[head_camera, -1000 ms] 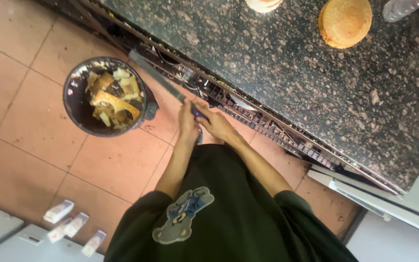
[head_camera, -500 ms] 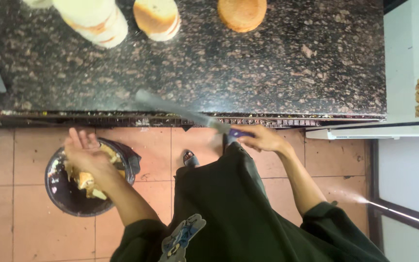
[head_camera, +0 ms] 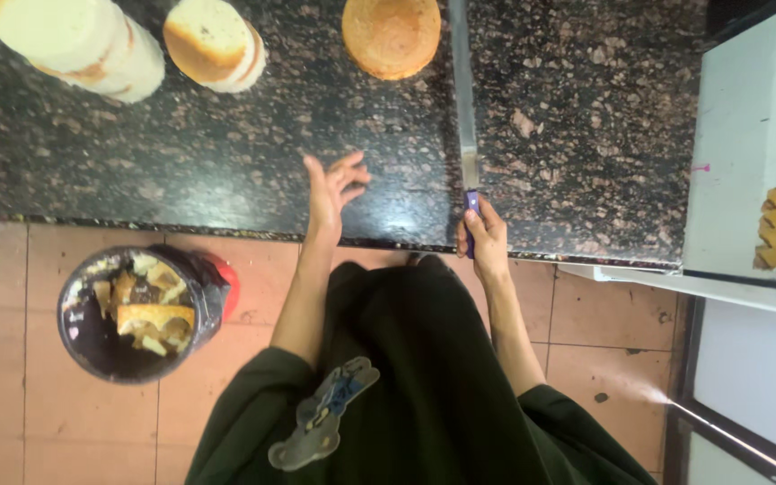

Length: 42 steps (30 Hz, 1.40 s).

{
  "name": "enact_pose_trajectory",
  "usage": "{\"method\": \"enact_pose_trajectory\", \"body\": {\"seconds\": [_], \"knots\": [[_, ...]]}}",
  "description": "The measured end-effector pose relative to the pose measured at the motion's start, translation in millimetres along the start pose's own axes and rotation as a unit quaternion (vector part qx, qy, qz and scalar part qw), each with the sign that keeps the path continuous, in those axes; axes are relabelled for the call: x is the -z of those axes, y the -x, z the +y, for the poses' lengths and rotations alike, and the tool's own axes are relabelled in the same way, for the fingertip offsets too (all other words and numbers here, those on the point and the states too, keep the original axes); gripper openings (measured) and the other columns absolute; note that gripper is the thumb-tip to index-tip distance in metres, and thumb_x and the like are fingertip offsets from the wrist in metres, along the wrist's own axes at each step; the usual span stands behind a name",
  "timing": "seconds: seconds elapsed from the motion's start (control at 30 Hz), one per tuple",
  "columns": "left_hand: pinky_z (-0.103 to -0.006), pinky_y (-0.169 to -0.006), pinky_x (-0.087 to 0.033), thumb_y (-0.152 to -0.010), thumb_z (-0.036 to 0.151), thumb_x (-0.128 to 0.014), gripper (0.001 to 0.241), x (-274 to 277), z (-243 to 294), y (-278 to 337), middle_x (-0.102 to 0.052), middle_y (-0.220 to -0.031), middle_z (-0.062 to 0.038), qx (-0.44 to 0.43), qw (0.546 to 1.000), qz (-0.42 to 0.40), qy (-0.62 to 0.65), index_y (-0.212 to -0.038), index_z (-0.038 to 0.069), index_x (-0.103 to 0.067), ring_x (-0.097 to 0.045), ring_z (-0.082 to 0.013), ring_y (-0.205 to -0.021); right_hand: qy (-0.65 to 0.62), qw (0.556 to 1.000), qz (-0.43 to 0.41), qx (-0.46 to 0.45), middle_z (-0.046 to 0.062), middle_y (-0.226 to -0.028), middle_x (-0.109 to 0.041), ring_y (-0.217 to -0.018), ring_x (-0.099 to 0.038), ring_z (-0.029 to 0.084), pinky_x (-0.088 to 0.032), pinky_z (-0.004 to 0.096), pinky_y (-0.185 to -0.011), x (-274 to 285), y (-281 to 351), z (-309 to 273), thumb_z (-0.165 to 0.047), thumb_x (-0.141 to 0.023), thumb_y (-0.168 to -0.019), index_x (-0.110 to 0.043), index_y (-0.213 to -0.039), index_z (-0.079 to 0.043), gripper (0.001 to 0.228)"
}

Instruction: The person slices several circular cakes into multiple layers using a long knife, then wipes the blade with a cloth.

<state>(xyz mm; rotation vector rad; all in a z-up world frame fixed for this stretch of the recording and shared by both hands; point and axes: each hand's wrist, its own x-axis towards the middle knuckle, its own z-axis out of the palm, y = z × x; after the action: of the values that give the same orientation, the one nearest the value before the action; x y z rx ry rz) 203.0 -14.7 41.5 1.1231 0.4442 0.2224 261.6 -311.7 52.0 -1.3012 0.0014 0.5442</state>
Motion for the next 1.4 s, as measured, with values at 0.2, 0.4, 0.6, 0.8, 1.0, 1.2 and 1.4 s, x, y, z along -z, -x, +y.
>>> {"method": "enact_pose_trajectory", "body": {"seconds": [0.2, 0.4, 0.6, 0.8, 1.0, 1.2, 1.4], "knots": [[-0.0474, -0.109, -0.047, -0.106, 0.057, -0.025, 0.08, -41.4, -13.5, -32.7, -0.063, -0.145, -0.014, -0.019, 0.996, -0.005, -0.085, -0.084, -0.001, -0.076, -0.062, -0.0324, -0.131, 0.01, 0.999, 0.005, -0.032, 0.002, -0.069, -0.056, -0.052, -0.05, 0.01, -0.044, 0.025, -0.045, 47.5, -14.3, -6.3, -0.015, -0.057, -0.104, -0.052, -0.141, 0.0, 0.04], [-0.0393, -0.101, -0.053, -0.101, 0.033, -0.06, 0.037, -91.5, -22.9, -51.8, -0.064, -0.138, -0.017, -0.171, 0.89, -0.177, -0.384, -0.102, 0.004, -0.082, -0.067, -0.0266, -0.117, 0.081, 0.995, 0.051, -0.017, 0.001, -0.07, -0.056, -0.054, -0.051, 0.009, -0.045, 0.025, -0.048, 70.7, -37.5, -19.1, -0.013, -0.056, -0.105, -0.055, -0.139, 0.001, 0.037], [-0.0369, -0.094, -0.054, -0.102, 0.036, -0.067, 0.027, -128.0, 6.3, -70.0, -0.074, -0.123, -0.008, 0.059, 0.794, -0.382, -0.469, -0.116, 0.014, -0.075, -0.073, -0.023, -0.099, 0.071, 0.988, 0.136, 0.029, 0.001, -0.07, -0.057, -0.055, -0.052, 0.008, -0.045, 0.025, -0.049, 61.5, -32.7, -40.0, -0.014, -0.056, -0.107, -0.053, -0.142, 0.0, 0.038], [-0.0494, -0.117, -0.038, -0.087, 0.014, -0.073, 0.068, -64.7, 26.1, -192.1, -0.055, -0.141, -0.031, -0.319, 0.841, 0.019, -0.436, -0.147, -0.002, -0.045, -0.049, -0.0442, -0.135, 0.088, 0.979, 0.184, 0.027, 0.002, -0.073, -0.058, -0.057, -0.052, 0.008, -0.046, 0.024, -0.051, 37.8, -15.0, -32.6, -0.013, -0.059, -0.105, -0.05, -0.146, 0.002, 0.045], [-0.0444, -0.124, -0.035, -0.1, 0.021, -0.064, 0.044, 20.3, -12.6, -365.5, -0.061, -0.146, -0.021, -0.246, 0.893, 0.056, -0.373, -0.14, 0.003, -0.059, -0.054, -0.0355, -0.141, 0.063, 0.974, 0.217, 0.025, 0.002, -0.076, -0.062, -0.059, -0.054, 0.007, -0.045, 0.022, -0.052, 14.9, -2.8, -24.7, -0.012, -0.062, -0.102, -0.05, -0.147, 0.002, 0.049], [-0.0494, -0.127, -0.015, -0.104, 0.027, -0.055, 0.038, -3.6, -54.9, -343.1, -0.068, -0.138, -0.015, -0.223, 0.9, 0.011, -0.374, -0.133, 0.005, -0.067, -0.059, -0.0305, -0.134, -0.018, 0.961, 0.272, 0.055, 0.003, -0.082, -0.065, -0.061, -0.057, 0.008, -0.048, 0.023, -0.051, 26.6, -0.9, -10.2, -0.004, -0.067, -0.097, -0.052, -0.135, 0.0, 0.041], [-0.0535, -0.134, -0.008, -0.109, 0.032, -0.048, 0.047, -111.4, -102.3, -211.1, -0.058, -0.151, -0.015, -0.185, 0.905, -0.021, -0.383, -0.146, 0.004, -0.055, -0.047, -0.0277, -0.148, -0.04, 0.951, 0.295, 0.077, 0.003, -0.084, -0.064, -0.06, -0.057, 0.008, -0.048, 0.023, -0.051, 67.5, -2.4, -7.8, -0.001, -0.067, -0.095, -0.052, -0.136, -0.002, 0.043]]}}
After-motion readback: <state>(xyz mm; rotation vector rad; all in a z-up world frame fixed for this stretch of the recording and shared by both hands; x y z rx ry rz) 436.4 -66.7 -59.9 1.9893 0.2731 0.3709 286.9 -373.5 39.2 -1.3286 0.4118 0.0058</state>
